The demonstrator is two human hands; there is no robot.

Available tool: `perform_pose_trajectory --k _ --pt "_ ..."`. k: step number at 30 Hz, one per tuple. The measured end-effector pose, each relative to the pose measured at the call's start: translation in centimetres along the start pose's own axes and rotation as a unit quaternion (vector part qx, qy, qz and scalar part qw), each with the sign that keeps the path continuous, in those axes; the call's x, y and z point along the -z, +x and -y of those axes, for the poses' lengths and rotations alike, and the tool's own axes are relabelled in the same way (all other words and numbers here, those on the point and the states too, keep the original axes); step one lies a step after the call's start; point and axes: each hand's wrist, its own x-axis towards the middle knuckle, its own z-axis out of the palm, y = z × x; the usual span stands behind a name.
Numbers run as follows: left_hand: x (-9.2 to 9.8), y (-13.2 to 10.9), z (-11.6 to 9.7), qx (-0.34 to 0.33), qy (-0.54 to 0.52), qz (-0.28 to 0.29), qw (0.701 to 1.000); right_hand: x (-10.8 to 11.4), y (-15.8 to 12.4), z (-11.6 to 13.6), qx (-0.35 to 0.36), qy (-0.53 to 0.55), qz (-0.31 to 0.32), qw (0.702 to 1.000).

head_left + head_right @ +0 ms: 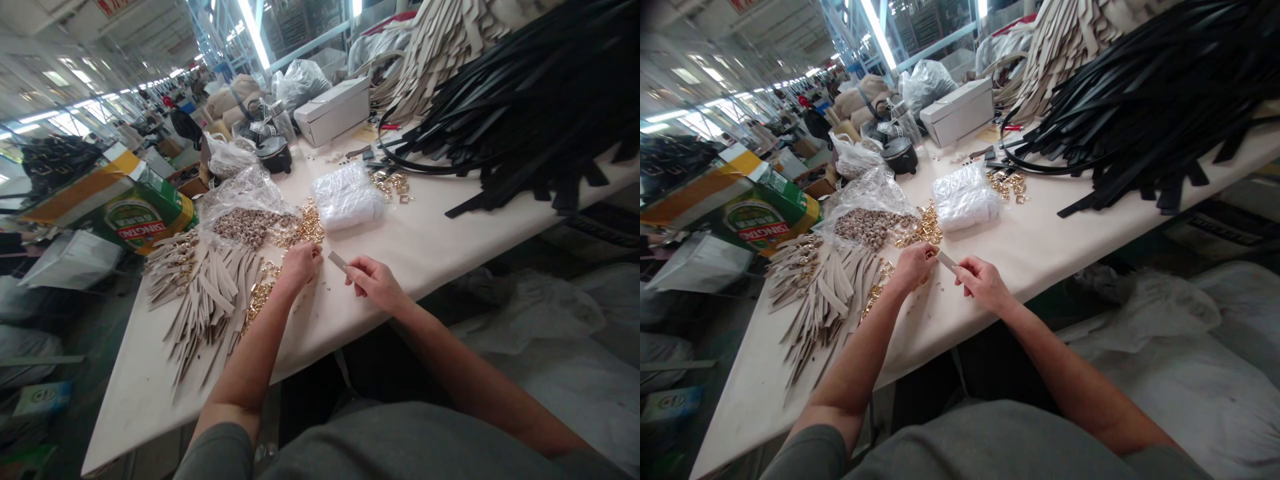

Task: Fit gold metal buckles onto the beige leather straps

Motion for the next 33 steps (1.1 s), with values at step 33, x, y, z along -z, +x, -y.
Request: perform_pose_trajectory --k 33 --pt "1.2 -13.7 -3.5 0.026 -0.436 -0.253 0.864 -6.8 -2.8 2.4 -0.038 0.141 0.031 0.989"
